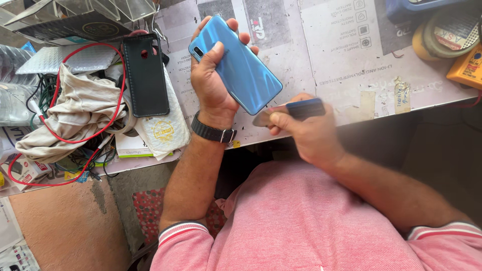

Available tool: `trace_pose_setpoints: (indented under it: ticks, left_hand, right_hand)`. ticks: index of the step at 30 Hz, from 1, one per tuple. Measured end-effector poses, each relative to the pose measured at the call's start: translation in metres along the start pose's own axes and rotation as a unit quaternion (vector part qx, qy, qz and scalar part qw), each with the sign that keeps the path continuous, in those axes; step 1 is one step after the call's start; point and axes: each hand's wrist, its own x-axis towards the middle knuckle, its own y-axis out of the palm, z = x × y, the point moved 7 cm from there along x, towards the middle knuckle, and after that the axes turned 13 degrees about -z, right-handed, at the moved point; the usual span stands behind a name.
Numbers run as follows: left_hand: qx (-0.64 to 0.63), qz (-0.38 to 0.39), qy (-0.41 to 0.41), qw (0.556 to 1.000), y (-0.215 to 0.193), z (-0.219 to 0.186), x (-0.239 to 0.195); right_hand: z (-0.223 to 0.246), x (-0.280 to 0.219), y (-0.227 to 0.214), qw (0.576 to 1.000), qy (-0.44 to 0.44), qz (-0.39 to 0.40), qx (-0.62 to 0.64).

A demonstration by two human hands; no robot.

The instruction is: The person removes a black case from a blue smartphone, then uses a small orange tool to clean the phone's edges. They wipe the back of the phone with a cloth and use a card-like tool to scrape the surface. The person continues to clean the phone's back and edges with the card-like tool.

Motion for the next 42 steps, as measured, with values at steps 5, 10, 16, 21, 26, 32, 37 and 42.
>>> trace_pose_setpoints:
  ticks: [5,10,16,21,26,32,37,42]
  left_hand:
    - [-0.012,0.002,0.005,1.0,0.002,-0.005,-0.002]
    - [-0.034,0.008,-0.025,0.999,0.004,-0.007,-0.001]
    - [-0.039,0.079,-0.068,0.994,0.019,0.0,-0.01]
    - [-0.036,0.069,-0.062,0.995,0.018,-0.001,-0.01]
    - [-0.027,0.07,-0.06,0.995,0.018,0.0,-0.01]
    - [-0.024,0.07,-0.058,0.996,0.017,0.001,-0.01]
    - [-0.021,0.067,-0.054,0.996,0.019,0.001,-0.01]
    - [-0.014,0.074,-0.063,0.995,0.019,0.001,-0.01]
  right_hand:
    - [-0.003,0.001,0.003,1.0,-0.003,0.001,0.027]
    - [0.04,0.013,-0.018,0.987,-0.156,-0.028,-0.01]
    - [0.047,0.029,-0.023,0.991,-0.123,-0.024,0.052]
    - [0.046,0.029,-0.022,0.991,-0.118,-0.01,0.059]
    - [0.046,0.031,-0.022,0.991,-0.122,-0.01,0.061]
    - [0.049,0.029,-0.022,0.989,-0.143,-0.015,0.028]
    - [0.049,0.031,-0.021,0.993,-0.111,-0.023,0.017]
    - [0.053,0.031,-0.019,0.993,-0.114,0.015,0.003]
